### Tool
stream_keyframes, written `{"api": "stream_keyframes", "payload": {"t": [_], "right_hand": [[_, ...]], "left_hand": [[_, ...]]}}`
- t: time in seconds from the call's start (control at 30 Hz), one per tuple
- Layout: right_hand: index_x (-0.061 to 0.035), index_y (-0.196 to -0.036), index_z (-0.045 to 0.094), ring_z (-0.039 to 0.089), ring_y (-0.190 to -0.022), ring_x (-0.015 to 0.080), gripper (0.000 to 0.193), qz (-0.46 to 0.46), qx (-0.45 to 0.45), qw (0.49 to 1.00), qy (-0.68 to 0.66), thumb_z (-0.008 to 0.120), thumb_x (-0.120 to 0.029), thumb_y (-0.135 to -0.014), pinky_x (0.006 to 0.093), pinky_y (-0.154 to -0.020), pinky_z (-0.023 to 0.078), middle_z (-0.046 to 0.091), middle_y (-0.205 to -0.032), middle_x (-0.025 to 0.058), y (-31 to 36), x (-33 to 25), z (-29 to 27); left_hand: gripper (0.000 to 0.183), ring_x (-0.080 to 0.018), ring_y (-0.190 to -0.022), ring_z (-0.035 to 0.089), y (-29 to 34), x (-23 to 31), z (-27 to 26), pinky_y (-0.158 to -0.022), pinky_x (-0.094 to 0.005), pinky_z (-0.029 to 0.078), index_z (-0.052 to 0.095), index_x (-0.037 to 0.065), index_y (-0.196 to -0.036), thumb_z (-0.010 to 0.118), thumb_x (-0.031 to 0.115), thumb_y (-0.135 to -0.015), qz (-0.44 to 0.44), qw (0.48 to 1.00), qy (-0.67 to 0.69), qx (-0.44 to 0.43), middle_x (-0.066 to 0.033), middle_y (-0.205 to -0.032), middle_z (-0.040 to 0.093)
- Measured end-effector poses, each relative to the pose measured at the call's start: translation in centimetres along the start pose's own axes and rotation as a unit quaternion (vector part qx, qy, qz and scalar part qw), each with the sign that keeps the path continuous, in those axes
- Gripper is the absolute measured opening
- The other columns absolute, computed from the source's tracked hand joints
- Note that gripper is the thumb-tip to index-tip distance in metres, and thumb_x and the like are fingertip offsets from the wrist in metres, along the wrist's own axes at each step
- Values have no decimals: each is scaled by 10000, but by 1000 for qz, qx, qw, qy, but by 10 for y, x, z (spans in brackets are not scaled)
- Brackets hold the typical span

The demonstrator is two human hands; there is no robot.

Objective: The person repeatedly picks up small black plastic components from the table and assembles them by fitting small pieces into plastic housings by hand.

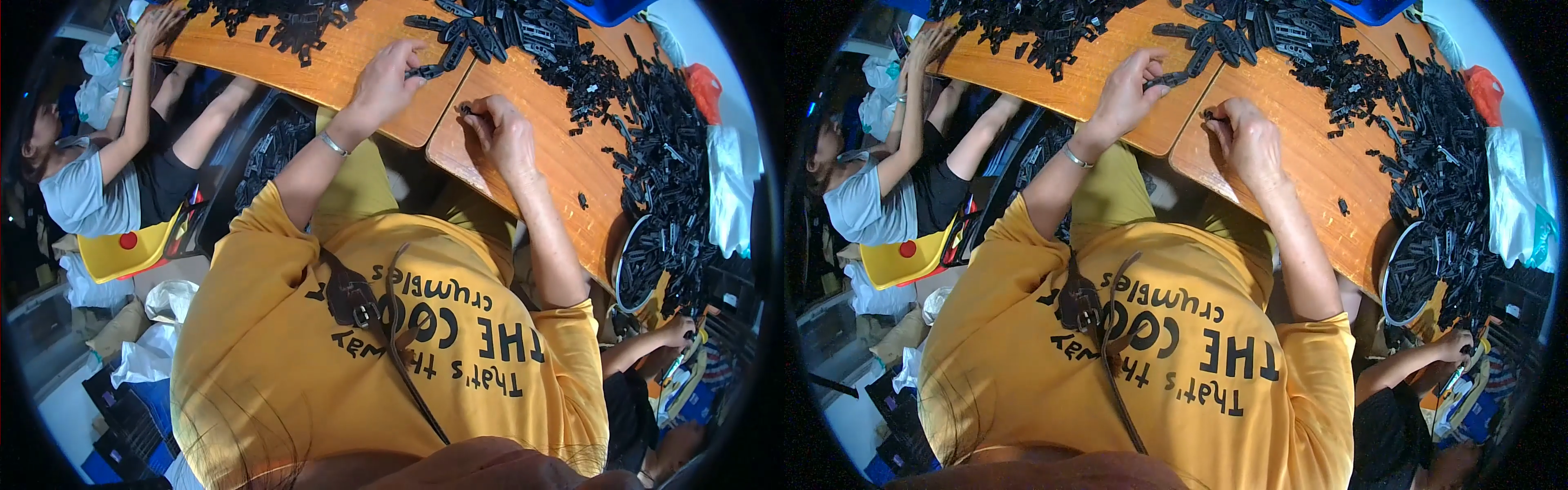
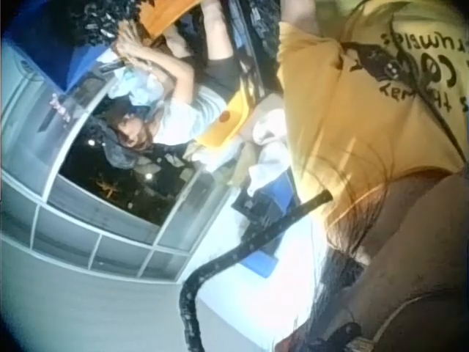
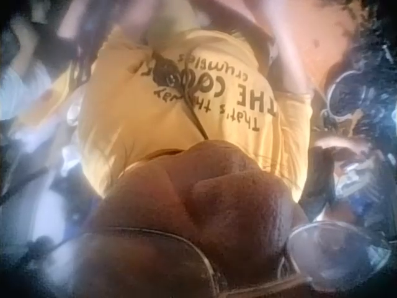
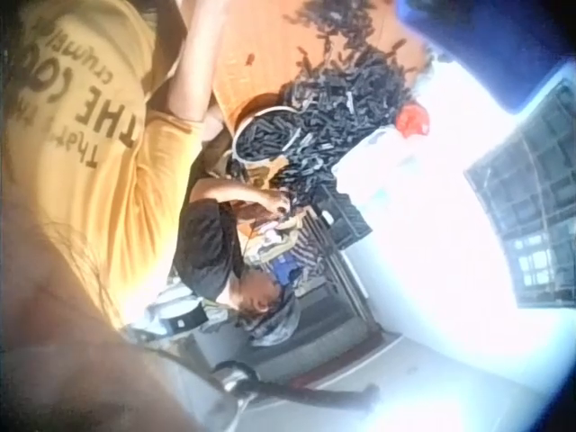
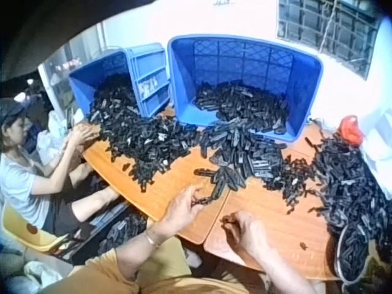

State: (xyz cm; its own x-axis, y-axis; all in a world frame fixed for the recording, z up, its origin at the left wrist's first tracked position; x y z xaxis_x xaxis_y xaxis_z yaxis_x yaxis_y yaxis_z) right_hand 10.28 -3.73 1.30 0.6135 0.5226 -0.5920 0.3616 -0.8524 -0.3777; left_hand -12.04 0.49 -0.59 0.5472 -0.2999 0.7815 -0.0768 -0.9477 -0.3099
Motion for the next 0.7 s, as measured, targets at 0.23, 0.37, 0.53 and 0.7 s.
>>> {"api": "stream_keyframes", "payload": {"t": [0.23, 0.37, 0.53, 0.7], "right_hand": [[-36, -962, 677, 701, -808, 368, 156, 10, 20, 999, -42, 793, -64, -861, 419, -671, 561, 690, -920, 168, -10, -8, -2], [-26, -953, 681, 696, -770, 333, 142, 3, 46, 997, -64, 789, -47, -864, 383, -657, 561, 674, -901, 151, -23, -24, -7], [-10, -944, 681, 685, -731, 223, 121, -19, 121, 985, -120, 779, -12, -874, 318, -622, 549, 659, -892, 118, -30, -36, -21], [-2, -939, 679, 693, -745, 209, 125, -31, 149, 980, -131, 776, 20, -863, 305, -619, 559, 661, -900, 118, -28, -35, -26]], "left_hand": [[216, -290, -967, 670, 4, 12, -14, -836, -403, 545, 714, 43, -1009, 806, 63, -816, 86, 982, -166, 7, -104, -999, 669], [220, -198, -880, 676, 2, 29, -9, -763, -317, 547, 706, 32, -1063, 784, 31, -858, 58, 998, -23, -29, -54, -992, 675], [264, -90, -901, 656, -1, 30, 10, -795, -242, 553, 660, 9, -1167, 740, -12, -916, -36, 958, 271, -89, -7, -1050, 673], [304, -82, -957, 666, 7, 44, 15, -858, -230, 564, 647, 15, -1201, 736, -32, -914, -88, 905, 403, -104, -12, -1074, 677]]}}
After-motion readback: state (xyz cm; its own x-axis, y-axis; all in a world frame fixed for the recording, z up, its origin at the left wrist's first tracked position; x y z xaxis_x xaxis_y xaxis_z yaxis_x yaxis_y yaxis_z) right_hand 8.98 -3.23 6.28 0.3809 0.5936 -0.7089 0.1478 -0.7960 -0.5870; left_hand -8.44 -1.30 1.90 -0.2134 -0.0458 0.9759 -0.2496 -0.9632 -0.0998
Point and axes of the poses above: each hand's wrist, its own y-axis away from the middle knuckle, its own z-axis out of the palm, x = y × z, the point moved 6 cm from there along -y, towards the middle knuckle
